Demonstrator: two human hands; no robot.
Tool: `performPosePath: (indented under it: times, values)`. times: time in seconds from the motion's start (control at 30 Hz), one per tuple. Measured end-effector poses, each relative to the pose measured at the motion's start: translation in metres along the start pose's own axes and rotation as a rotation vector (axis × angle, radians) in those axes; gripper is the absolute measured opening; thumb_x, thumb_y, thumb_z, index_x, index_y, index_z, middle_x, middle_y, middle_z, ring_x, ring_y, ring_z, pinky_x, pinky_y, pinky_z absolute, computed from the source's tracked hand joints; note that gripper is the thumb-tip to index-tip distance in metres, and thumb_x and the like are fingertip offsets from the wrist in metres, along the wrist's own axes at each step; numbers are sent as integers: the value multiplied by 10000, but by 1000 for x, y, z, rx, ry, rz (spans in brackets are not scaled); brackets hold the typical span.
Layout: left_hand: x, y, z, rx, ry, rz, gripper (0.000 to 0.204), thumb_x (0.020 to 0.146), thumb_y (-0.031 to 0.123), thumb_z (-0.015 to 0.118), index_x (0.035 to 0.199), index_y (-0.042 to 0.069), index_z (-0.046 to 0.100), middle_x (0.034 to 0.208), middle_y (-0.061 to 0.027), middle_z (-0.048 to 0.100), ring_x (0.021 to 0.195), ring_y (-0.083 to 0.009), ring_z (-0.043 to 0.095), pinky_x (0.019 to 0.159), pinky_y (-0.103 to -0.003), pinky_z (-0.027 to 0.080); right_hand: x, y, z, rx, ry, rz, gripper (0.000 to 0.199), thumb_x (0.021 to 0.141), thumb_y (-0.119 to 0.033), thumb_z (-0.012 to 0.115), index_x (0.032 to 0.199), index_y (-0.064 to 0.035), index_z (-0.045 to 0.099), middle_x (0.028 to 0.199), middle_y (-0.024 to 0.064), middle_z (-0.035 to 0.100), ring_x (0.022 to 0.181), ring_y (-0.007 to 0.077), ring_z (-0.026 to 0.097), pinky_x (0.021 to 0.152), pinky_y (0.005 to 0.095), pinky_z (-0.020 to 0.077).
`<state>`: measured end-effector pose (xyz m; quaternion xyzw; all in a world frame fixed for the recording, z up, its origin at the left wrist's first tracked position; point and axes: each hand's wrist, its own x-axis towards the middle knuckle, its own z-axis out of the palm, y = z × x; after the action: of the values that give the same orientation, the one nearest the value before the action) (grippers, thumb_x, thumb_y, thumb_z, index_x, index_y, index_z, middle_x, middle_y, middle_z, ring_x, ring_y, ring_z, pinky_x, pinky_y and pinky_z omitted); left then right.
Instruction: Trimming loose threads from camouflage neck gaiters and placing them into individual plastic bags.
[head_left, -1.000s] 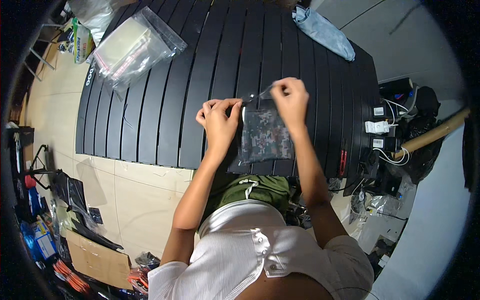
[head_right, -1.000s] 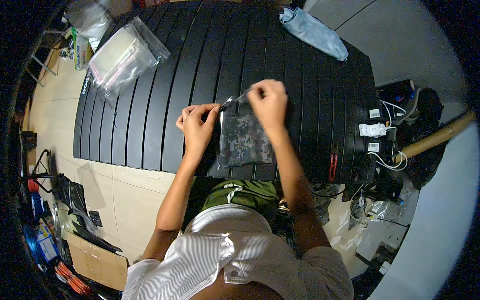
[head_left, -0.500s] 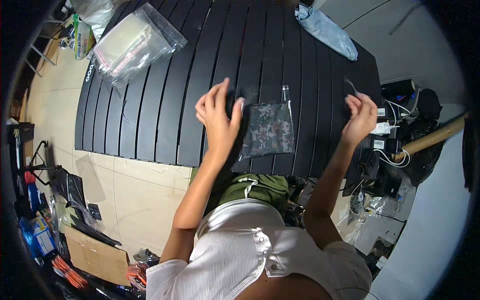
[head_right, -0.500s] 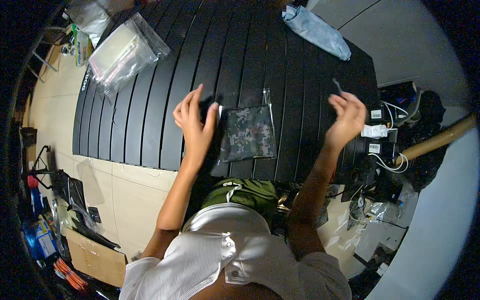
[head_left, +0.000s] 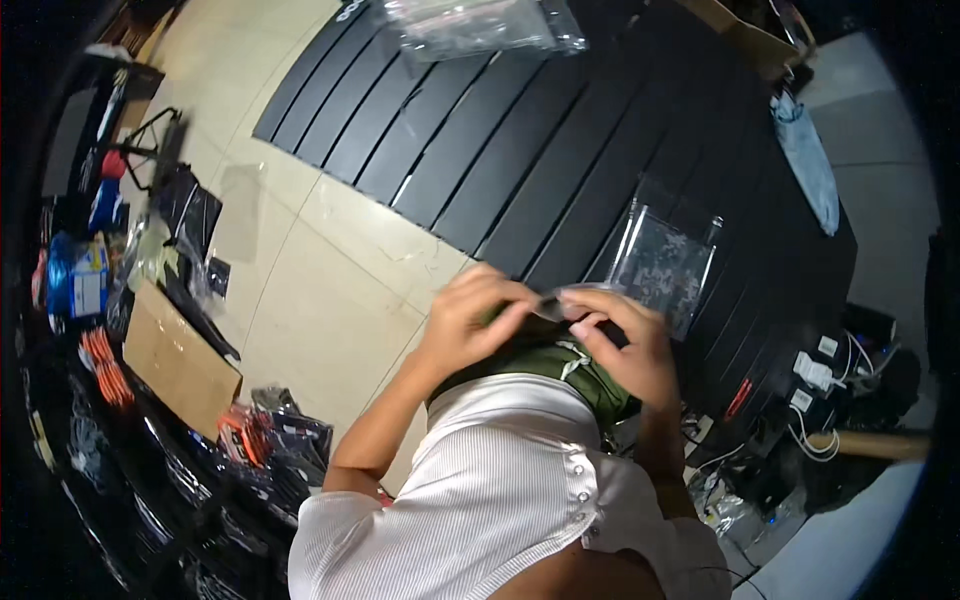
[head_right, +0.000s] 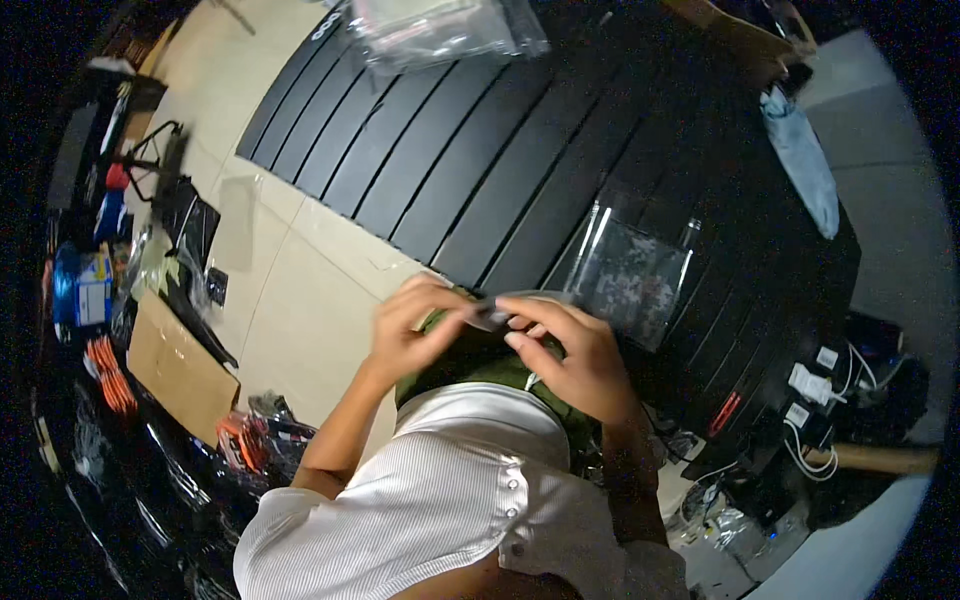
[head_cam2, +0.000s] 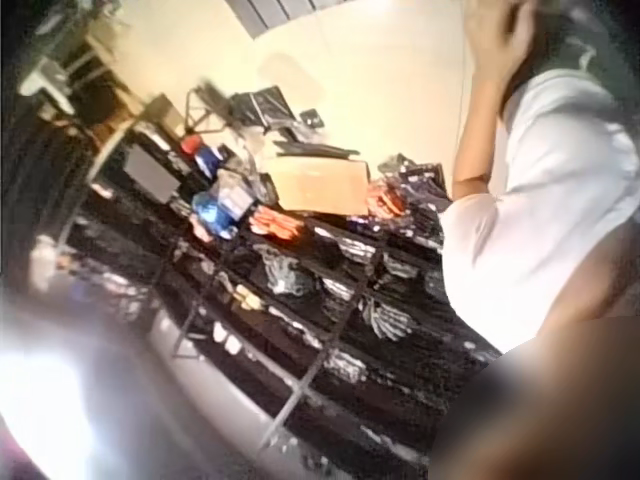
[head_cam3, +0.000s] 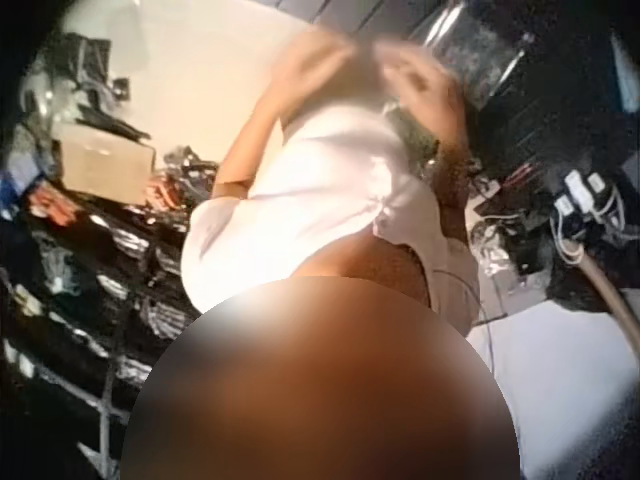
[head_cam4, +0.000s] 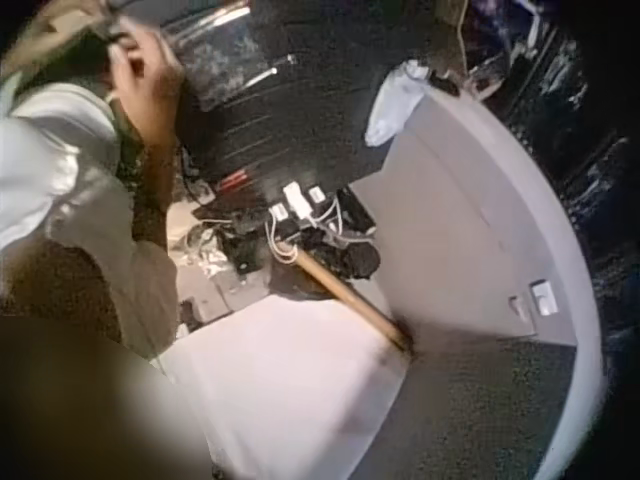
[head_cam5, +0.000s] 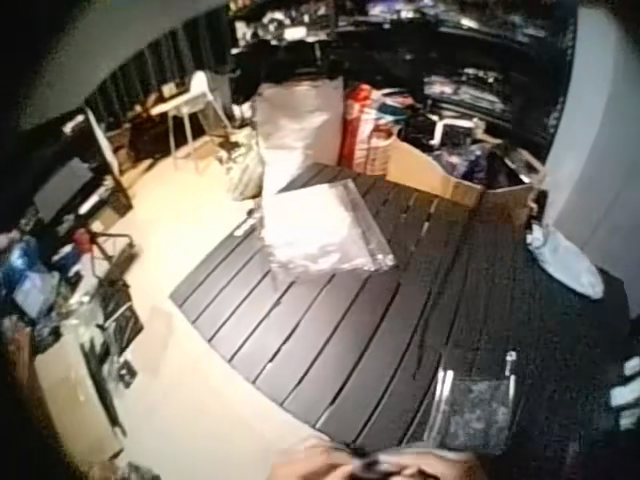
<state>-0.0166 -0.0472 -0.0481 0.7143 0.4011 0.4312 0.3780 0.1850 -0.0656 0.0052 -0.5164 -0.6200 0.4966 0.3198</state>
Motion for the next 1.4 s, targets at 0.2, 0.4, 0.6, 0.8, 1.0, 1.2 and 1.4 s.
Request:
performPosePath:
  times: [0.2,0.4,0.6,0.8,1.0,1.2,1.4]
  values:
    - [-84,-123,-51,269,392,-381,64,783,-14,579,816,0,633,753,-94,621,627,-154,570,624,-239,444,3,18,-11,92,84,-22,392,814,3,518,1197,57,451,1086,182,584,840,155,601,739,248,475]
    - [-132,-273,-39,595,-227,-946,665,807,64,395,1392,53,79,1139,-194,552,956,-368,564,815,-442,444,-10,23,-45,61,321,67,347,866,-53,506,1195,46,460,1081,153,584,852,139,589,736,241,464]
    - [-153,-312,-65,312,77,-1157,453,857,259,500,1233,24,408,781,-108,663,629,-247,645,629,-374,496,-24,47,-76,50,567,140,320,887,-121,521,1168,30,498,1053,123,603,837,121,585,716,215,455]
    - [-109,-270,-58,409,270,-1298,461,873,478,437,803,49,590,712,-100,645,619,-212,631,602,-327,472,-37,79,-102,-14,697,201,309,892,-160,529,1152,8,526,1045,93,615,855,109,581,710,212,454]
    - [-52,-201,-45,478,1080,-535,281,937,249,378,994,-4,486,955,-141,520,867,-266,500,792,-348,396,-29,114,-115,-30,769,372,287,861,-214,581,1094,-46,581,942,15,618,752,66,550,601,183,421]
    - [40,-49,10,22,427,-225,194,921,129,446,1035,13,551,869,-31,551,663,-59,447,577,-184,375,-9,112,-127,159,672,437,270,846,-191,596,1016,20,590,768,15,595,419,12,383,346,157,247]
    - [109,-19,81,-185,-121,-567,325,881,276,539,1019,-12,602,822,-69,641,548,-102,585,445,-217,438,16,112,-136,115,644,441,228,807,-153,635,930,38,618,603,34,571,392,57,463,329,182,300]
